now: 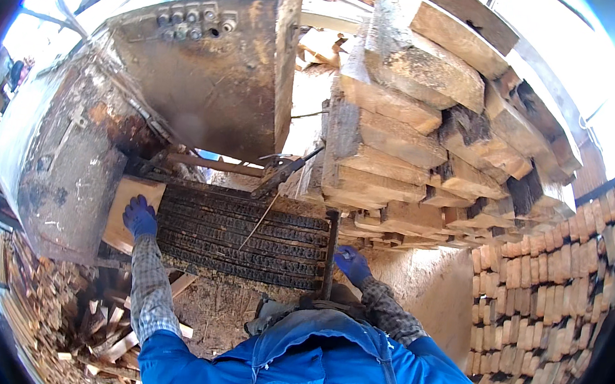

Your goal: The person picks up rectangular wooden planks from a pile and places them onto a conveyor belt. The person repeats this action, moving planks one by one from the stack to the machine's intake area.

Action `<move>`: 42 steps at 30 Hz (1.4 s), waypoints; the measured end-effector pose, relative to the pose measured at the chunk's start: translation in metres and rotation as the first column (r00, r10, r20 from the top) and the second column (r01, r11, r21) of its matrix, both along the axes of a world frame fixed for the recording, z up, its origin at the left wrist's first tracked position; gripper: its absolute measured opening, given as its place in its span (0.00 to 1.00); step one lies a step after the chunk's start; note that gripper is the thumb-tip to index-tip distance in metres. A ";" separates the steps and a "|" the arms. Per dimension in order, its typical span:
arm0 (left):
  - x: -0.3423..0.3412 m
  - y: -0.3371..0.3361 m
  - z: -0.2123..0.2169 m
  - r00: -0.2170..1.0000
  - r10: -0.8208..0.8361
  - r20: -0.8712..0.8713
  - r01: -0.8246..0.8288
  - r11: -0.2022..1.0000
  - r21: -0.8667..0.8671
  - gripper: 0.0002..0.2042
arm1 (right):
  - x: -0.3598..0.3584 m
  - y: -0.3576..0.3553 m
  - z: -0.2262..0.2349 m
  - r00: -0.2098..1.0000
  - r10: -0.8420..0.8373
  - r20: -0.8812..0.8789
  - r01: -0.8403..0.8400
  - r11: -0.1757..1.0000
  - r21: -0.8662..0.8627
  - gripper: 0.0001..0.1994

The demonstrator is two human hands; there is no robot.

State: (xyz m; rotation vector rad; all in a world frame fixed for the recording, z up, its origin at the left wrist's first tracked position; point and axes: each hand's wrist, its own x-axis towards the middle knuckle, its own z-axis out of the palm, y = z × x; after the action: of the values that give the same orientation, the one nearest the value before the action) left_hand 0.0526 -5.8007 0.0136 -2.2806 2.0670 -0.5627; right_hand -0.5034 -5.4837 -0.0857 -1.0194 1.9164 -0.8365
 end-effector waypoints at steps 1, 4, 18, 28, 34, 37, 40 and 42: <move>0.000 0.000 0.003 0.999 0.030 0.021 -0.030 0.999 0.029 0.22 | 0.001 0.005 0.003 1.000 0.010 0.000 -0.010 1.000 0.000 0.27; 0.006 -0.003 0.007 0.995 0.094 0.034 -0.097 0.992 0.080 0.24 | 0.000 0.011 0.012 0.999 0.036 -0.028 -0.036 0.999 -0.015 0.26; -0.003 0.001 0.007 0.983 0.135 -0.129 -0.103 0.969 0.226 0.37 | -0.031 0.036 -0.025 0.996 0.076 -0.051 -0.071 0.993 0.091 0.21; -0.082 0.039 -0.007 0.778 -0.470 -0.418 0.389 0.882 -0.267 0.32 | -0.011 0.003 -0.005 0.989 0.044 0.140 -0.042 0.999 -0.012 0.22; -0.254 0.073 -0.008 0.707 -0.606 -0.364 0.536 0.795 -0.283 0.34 | -0.012 -0.032 0.023 0.970 0.226 -0.086 -0.237 0.957 -0.168 0.20; -0.262 0.055 -0.005 0.795 -0.482 -0.368 0.491 0.868 -0.078 0.34 | -0.001 -0.050 0.042 0.966 0.259 -0.016 -0.259 0.952 -0.162 0.17; -0.288 0.041 0.000 0.759 -0.436 -0.483 0.557 0.819 0.136 0.33 | -0.025 -0.058 0.040 0.965 0.259 0.029 -0.249 0.947 -0.202 0.19; -0.289 0.035 -0.002 0.752 -0.439 -0.492 0.577 0.799 0.169 0.32 | -0.021 -0.076 0.052 0.948 0.307 -0.083 -0.318 0.914 -0.252 0.23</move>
State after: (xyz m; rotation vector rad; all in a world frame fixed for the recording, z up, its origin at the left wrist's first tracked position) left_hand -0.2359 -5.7656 0.0116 -1.7460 2.7706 0.3182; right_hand -0.5249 -5.5592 -0.0338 -1.4699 1.6410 -0.9004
